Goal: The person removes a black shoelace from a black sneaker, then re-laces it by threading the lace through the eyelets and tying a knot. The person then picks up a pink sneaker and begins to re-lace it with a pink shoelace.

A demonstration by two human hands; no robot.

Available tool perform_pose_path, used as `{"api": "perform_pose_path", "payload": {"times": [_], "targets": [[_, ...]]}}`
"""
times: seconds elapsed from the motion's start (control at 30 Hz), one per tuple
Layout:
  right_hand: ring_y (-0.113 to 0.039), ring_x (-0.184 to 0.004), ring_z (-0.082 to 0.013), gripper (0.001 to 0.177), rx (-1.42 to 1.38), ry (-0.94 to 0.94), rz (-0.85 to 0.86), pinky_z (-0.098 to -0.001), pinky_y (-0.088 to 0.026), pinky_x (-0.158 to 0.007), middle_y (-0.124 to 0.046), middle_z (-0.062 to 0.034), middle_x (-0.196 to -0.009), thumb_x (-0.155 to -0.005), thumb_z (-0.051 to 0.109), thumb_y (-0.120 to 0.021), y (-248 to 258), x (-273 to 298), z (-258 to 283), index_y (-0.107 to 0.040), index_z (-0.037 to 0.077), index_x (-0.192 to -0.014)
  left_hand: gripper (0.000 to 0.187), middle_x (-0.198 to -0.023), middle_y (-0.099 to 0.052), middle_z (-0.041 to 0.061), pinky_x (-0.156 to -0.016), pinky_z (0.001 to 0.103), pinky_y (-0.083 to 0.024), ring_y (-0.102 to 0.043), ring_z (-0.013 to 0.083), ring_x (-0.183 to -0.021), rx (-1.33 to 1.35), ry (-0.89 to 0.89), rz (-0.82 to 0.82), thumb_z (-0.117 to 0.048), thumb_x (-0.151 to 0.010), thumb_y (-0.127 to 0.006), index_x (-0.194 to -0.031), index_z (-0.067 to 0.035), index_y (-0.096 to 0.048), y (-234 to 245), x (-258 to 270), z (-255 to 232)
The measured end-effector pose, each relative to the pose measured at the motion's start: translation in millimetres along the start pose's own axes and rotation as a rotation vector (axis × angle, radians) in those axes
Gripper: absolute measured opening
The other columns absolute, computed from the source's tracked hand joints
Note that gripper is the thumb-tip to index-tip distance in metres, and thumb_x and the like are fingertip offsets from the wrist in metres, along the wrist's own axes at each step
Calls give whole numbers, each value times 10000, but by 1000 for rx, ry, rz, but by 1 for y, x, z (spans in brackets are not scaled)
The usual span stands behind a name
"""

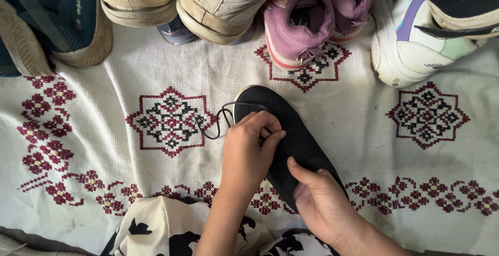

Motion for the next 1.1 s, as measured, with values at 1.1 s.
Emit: {"api": "perform_pose_path", "payload": {"times": [1.1], "targets": [[-674, -1072, -159, 318, 134, 45, -46, -336, -515, -993, -729, -106, -1151, -946, 172, -635, 9, -4, -2, -654, -41, -1181, 254, -912, -654, 56, -652, 407, -562, -713, 276, -778, -335, -172, 142, -117, -870, -694, -1105, -185, -762, -7, 4, -29]]}}
Point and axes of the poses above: each hand's wrist, its own x-axis away from the middle knuckle, its own y-axis out of the back of the hand, z = x × y, the point moved 10 cm from there along -x, towards the middle knuckle
